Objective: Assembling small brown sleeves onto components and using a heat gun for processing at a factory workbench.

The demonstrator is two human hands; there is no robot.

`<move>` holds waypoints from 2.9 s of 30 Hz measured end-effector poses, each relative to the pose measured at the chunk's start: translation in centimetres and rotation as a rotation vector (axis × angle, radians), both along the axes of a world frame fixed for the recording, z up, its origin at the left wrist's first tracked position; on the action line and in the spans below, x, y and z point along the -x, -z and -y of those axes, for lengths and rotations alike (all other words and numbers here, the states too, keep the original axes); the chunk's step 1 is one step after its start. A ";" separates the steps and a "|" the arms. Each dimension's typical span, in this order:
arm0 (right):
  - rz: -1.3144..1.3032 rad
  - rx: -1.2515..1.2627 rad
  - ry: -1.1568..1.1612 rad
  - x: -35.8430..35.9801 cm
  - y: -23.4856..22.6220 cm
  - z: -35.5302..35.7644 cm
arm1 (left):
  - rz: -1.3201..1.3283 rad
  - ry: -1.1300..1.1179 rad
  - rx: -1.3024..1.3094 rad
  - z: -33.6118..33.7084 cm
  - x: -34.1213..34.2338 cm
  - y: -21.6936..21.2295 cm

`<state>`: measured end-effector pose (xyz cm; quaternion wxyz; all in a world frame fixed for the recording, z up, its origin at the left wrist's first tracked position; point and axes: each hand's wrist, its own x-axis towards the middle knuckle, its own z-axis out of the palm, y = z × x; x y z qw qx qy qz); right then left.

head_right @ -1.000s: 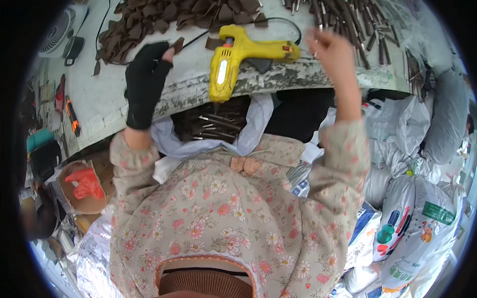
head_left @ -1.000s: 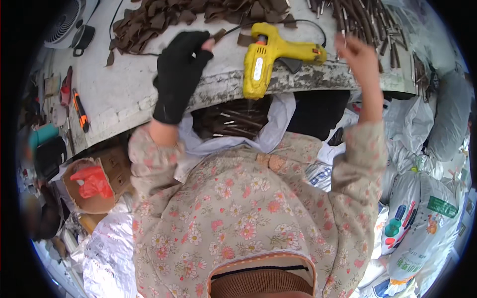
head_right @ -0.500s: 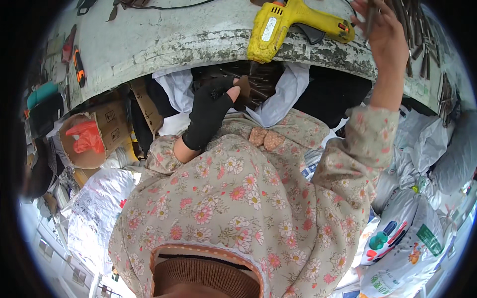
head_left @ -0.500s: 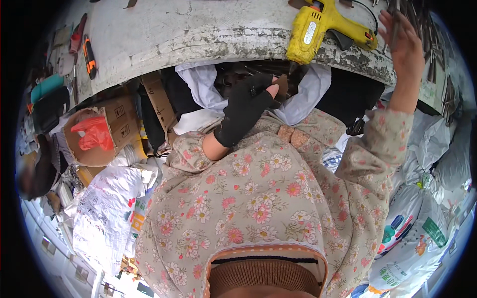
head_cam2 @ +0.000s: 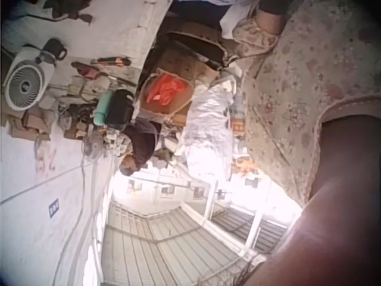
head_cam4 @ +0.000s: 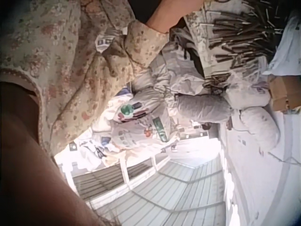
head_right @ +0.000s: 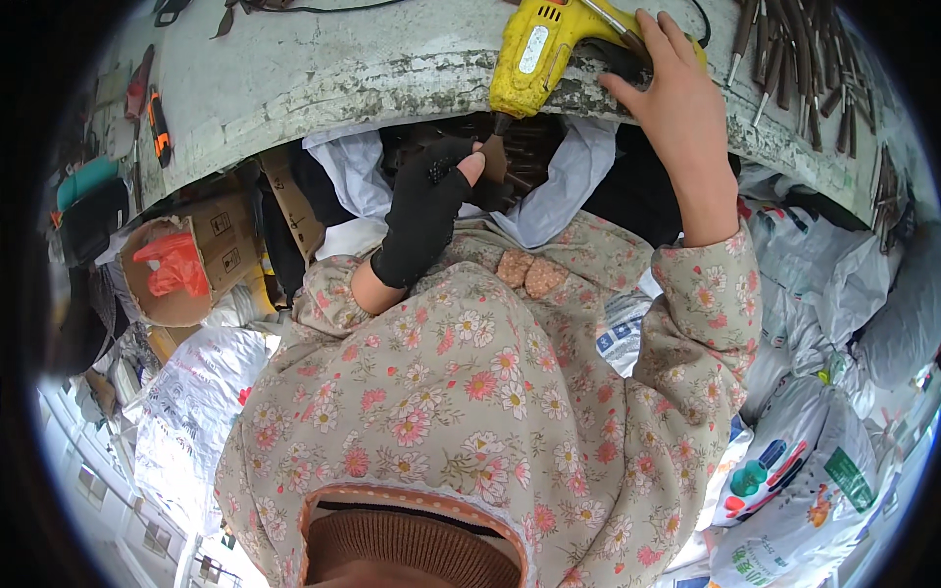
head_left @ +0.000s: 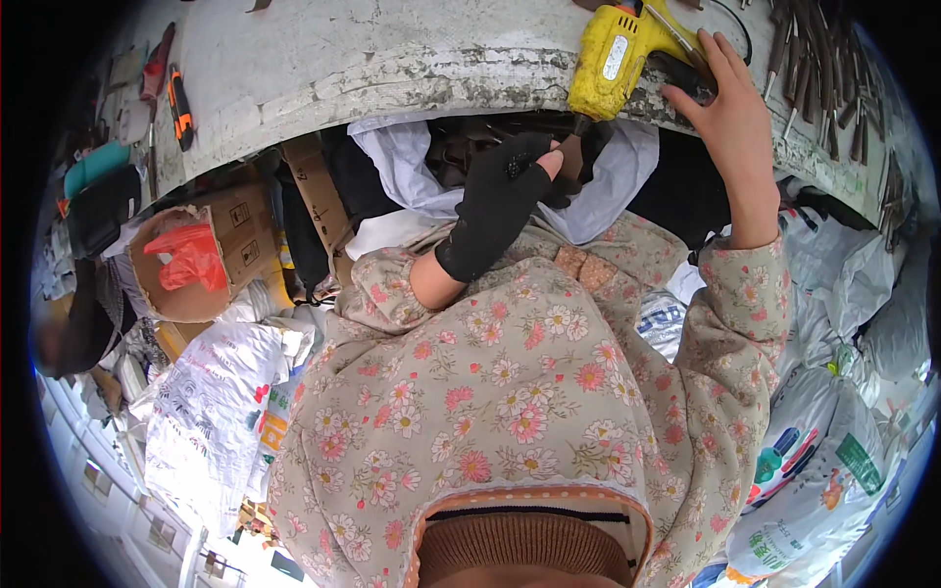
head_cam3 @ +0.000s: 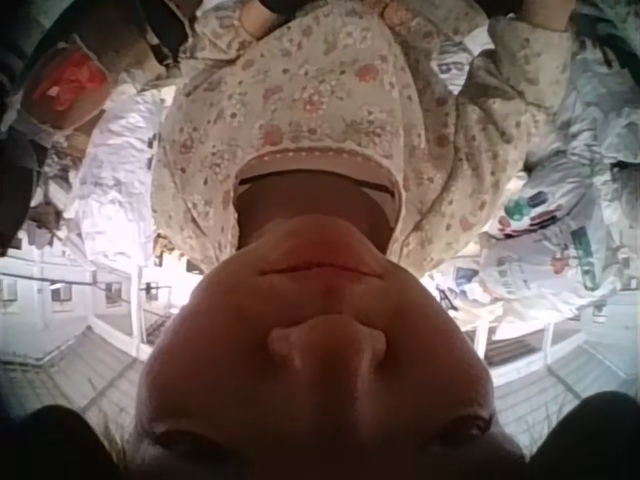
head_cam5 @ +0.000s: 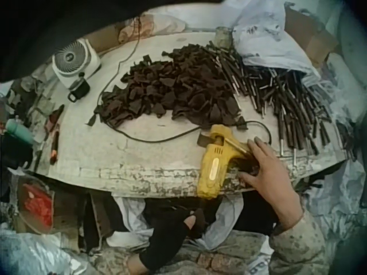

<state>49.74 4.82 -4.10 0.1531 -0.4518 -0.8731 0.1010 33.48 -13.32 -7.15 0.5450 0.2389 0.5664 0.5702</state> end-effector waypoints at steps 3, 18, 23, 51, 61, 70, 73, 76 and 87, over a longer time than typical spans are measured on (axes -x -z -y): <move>-0.042 0.063 -0.009 -0.3 -0.3 -0.8 | 0.047 -0.010 0.012 -0.2 0.0 0.0; -0.134 0.096 -0.045 -0.7 0.3 -0.1 | -0.071 -0.015 0.004 0.8 0.3 0.8; -0.342 0.414 -0.188 -0.8 -2.4 5.9 | 0.156 -0.072 -0.001 0.4 1.3 0.1; -0.206 0.821 -0.394 1.4 -6.3 10.1 | -0.082 0.051 0.084 1.9 2.5 -1.4; -0.367 0.706 -0.295 1.5 3.1 12.4 | -1.348 0.260 -0.679 1.4 5.4 -2.2; -0.118 0.192 -0.474 2.8 10.4 10.3 | -1.678 -0.010 -0.513 -17.1 10.3 -1.8; -0.217 0.383 -0.421 1.6 8.8 9.9 | -1.703 0.133 -0.344 -19.7 11.0 -1.9; -0.133 0.943 -0.337 -1.2 3.4 8.4 | -1.833 0.091 -0.329 -19.1 12.7 -1.1; 0.234 0.066 0.409 -9.1 0.3 -12.0 | -0.262 -0.154 -0.218 -5.4 6.4 -4.4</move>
